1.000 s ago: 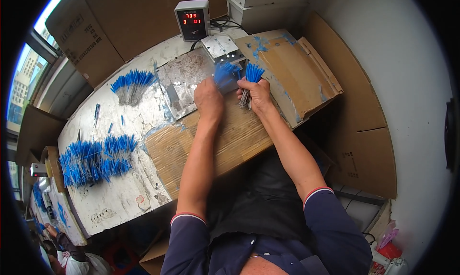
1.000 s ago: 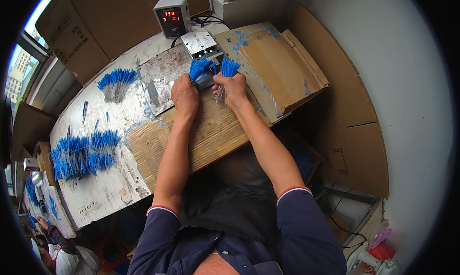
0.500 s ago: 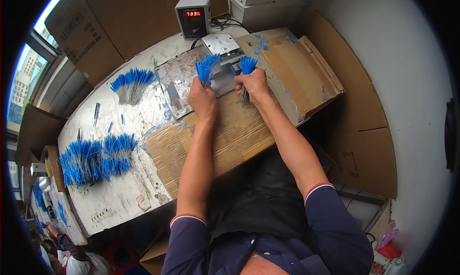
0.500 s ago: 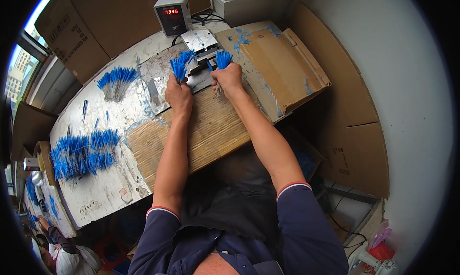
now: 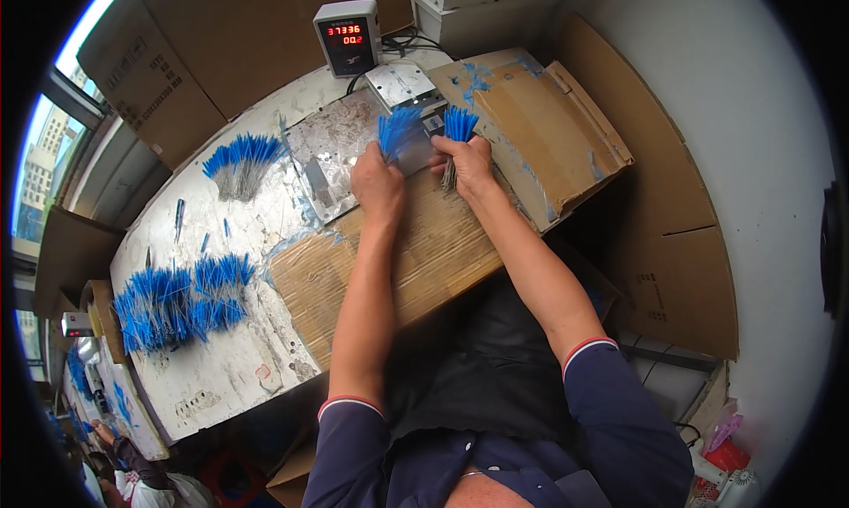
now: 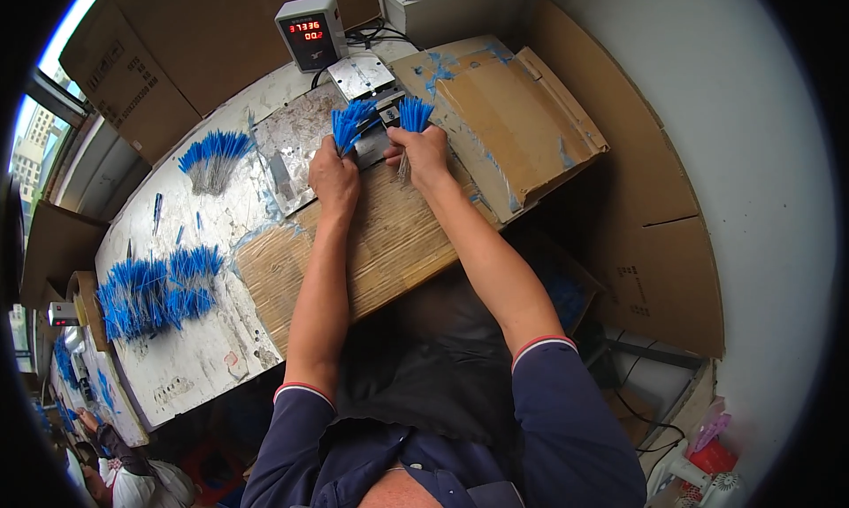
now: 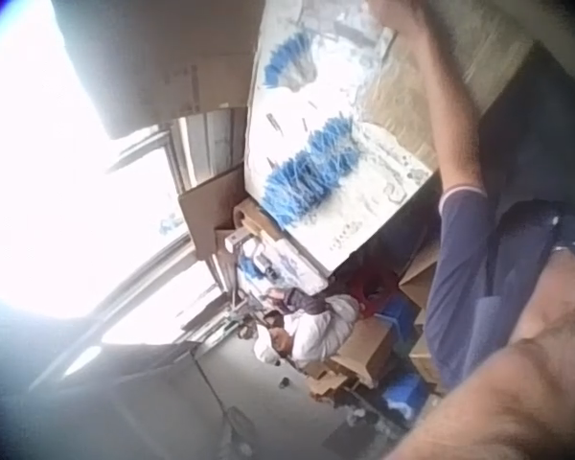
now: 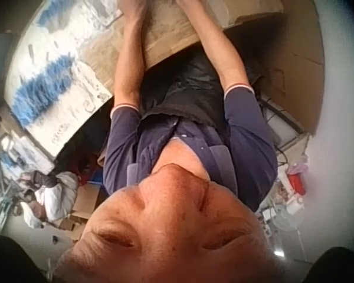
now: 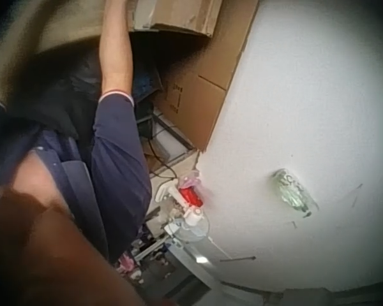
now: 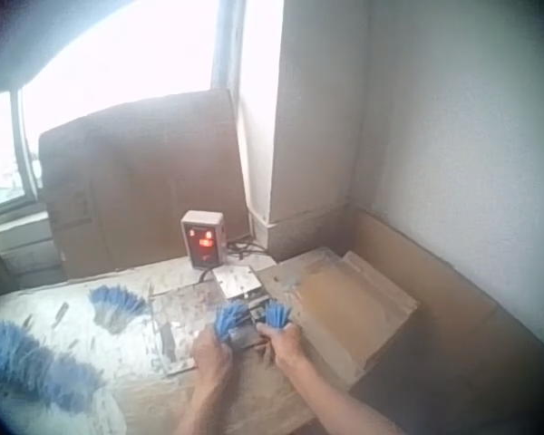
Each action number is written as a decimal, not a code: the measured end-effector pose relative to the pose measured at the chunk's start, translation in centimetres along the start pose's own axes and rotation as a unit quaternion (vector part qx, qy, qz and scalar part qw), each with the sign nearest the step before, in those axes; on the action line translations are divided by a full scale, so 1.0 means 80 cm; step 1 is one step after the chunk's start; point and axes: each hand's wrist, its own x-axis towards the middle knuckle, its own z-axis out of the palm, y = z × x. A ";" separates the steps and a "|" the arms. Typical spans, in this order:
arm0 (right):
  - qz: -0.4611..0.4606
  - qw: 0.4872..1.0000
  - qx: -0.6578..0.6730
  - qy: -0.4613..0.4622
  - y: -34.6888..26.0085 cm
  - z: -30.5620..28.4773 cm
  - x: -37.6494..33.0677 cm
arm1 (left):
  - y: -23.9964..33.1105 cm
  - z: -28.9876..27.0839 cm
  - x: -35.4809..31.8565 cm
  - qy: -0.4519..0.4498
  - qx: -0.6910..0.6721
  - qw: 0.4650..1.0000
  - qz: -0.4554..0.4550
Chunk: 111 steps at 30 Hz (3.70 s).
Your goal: Assembling blue brush components by grouping bristles and using a binding machine.
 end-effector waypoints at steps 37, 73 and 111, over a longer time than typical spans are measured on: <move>0.051 0.995 0.004 -0.080 -0.051 0.012 0.017 | -0.008 -0.019 0.009 -0.205 -0.308 0.926 -0.072; -0.004 0.983 0.111 -0.145 -0.043 -0.003 0.001 | -0.005 -0.019 -0.004 -0.198 -0.403 0.883 -0.135; -0.121 0.992 0.015 -0.020 0.004 -0.028 -0.012 | 0.015 -0.037 -0.007 -0.123 -0.047 0.981 -0.143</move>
